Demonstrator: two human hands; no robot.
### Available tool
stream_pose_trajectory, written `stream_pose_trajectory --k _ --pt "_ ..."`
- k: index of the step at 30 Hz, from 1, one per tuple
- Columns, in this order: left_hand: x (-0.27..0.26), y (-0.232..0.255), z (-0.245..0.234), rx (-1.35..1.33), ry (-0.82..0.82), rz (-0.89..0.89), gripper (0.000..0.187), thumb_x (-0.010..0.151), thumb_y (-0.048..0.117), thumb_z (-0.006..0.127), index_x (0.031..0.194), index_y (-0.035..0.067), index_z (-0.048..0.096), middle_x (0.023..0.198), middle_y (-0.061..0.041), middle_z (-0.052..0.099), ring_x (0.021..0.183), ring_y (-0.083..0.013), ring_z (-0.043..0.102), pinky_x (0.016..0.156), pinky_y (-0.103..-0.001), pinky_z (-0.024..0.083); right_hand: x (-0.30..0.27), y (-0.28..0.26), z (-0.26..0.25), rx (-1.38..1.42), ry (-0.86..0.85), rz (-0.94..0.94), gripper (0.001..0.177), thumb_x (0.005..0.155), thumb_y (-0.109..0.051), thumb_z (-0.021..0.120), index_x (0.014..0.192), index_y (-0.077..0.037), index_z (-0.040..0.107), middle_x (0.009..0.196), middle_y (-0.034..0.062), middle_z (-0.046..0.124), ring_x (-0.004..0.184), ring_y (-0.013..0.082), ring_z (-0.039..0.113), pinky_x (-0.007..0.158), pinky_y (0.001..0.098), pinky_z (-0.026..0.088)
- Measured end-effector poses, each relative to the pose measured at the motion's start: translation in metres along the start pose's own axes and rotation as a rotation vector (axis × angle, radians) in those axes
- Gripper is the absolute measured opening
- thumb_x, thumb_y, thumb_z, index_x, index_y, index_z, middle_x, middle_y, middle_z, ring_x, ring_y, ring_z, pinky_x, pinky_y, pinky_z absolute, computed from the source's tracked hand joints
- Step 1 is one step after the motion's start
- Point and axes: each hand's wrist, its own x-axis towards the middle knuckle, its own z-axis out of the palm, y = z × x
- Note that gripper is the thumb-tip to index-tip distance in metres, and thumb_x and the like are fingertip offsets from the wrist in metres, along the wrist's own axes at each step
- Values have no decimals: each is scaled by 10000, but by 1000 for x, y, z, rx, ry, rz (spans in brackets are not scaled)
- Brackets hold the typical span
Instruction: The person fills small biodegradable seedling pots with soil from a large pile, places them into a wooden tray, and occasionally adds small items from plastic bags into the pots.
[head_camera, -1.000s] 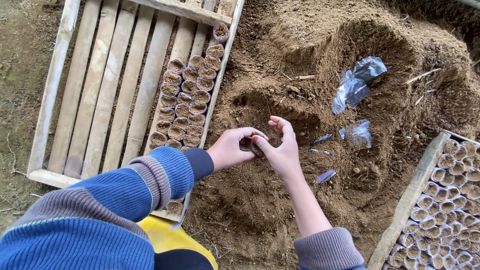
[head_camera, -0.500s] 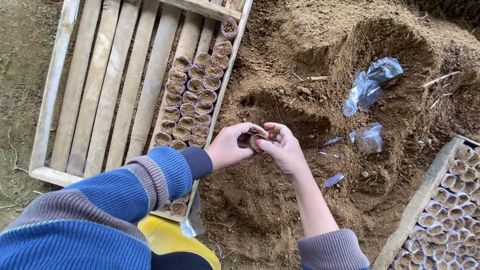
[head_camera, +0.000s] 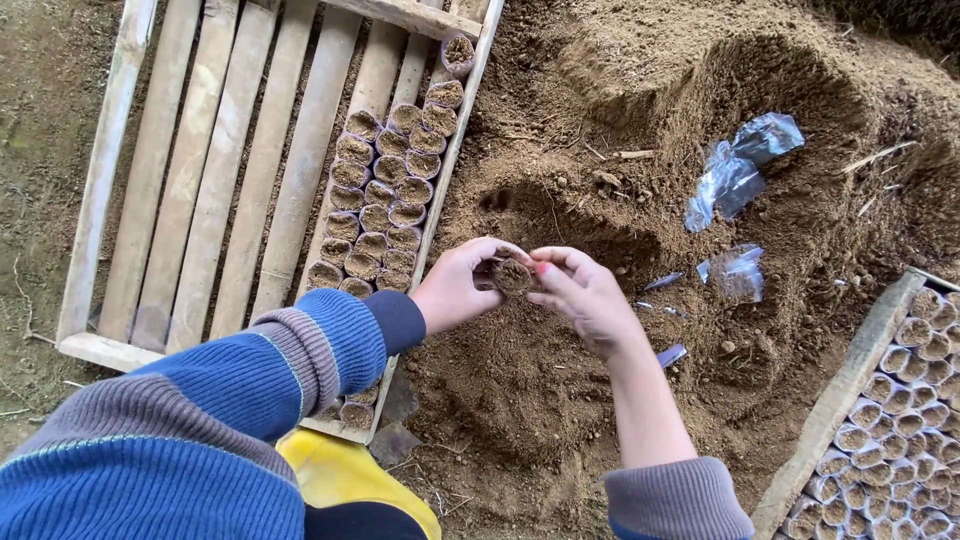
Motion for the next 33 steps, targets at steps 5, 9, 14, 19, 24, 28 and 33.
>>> stream_pose_trajectory --k 5,9,14,19,24,28,33 --pt "2 -7 -1 31 -3 -6 496 749 -37 799 1220 66 681 1213 -128 620 1143 -320 666 959 -377 576 13 50 -13 -713 104 -194 215 887 -117 729 1092 -50 733 972 153 710 871 257 728 761 382 642" --pt "2 -14 1 -7 -10 -40 530 748 -50 801 1249 44 655 1256 -131 595 1158 -345 665 964 -375 580 9 115 13 -1019 39 -303 198 883 41 661 1066 -27 701 1041 129 621 995 280 687 918 413 596" --pt "1 -22 4 -38 -34 -60 557 752 -34 825 1270 52 641 1280 -125 586 1174 -340 652 976 -386 569 21 127 -11 -972 94 -326 212 863 47 646 1007 -87 726 991 99 679 1030 284 685 949 418 570" --pt "1 -19 4 -6 -24 -61 543 724 -80 806 1229 68 673 1225 -127 606 1157 -343 662 966 -386 577 1 29 -6 -866 201 -431 205 892 39 666 1019 -93 758 988 80 732 984 250 717 884 368 595" --pt "4 -11 7 -31 -24 -72 544 743 -84 805 1250 43 653 1230 -161 594 1154 -357 662 953 -405 583 -29 -14 25 -891 60 -639 287 857 113 629 1076 -40 733 1070 163 740 1049 347 712 897 432 599" --pt "5 -19 -1 -2 -18 -71 592 724 -72 830 1269 69 650 1237 -120 604 1149 -294 657 957 -368 572 -30 -31 31 -822 129 -626 286 921 116 567 1136 -2 715 1123 189 720 1094 326 699 960 419 572" --pt "5 13 -9 59 46 -31 585 654 -52 790 1209 118 722 1180 -101 666 1147 -281 672 948 -384 591 33 8 16 -671 331 -738 169 939 57 601 1035 -30 708 941 105 684 882 252 674 769 361 582"
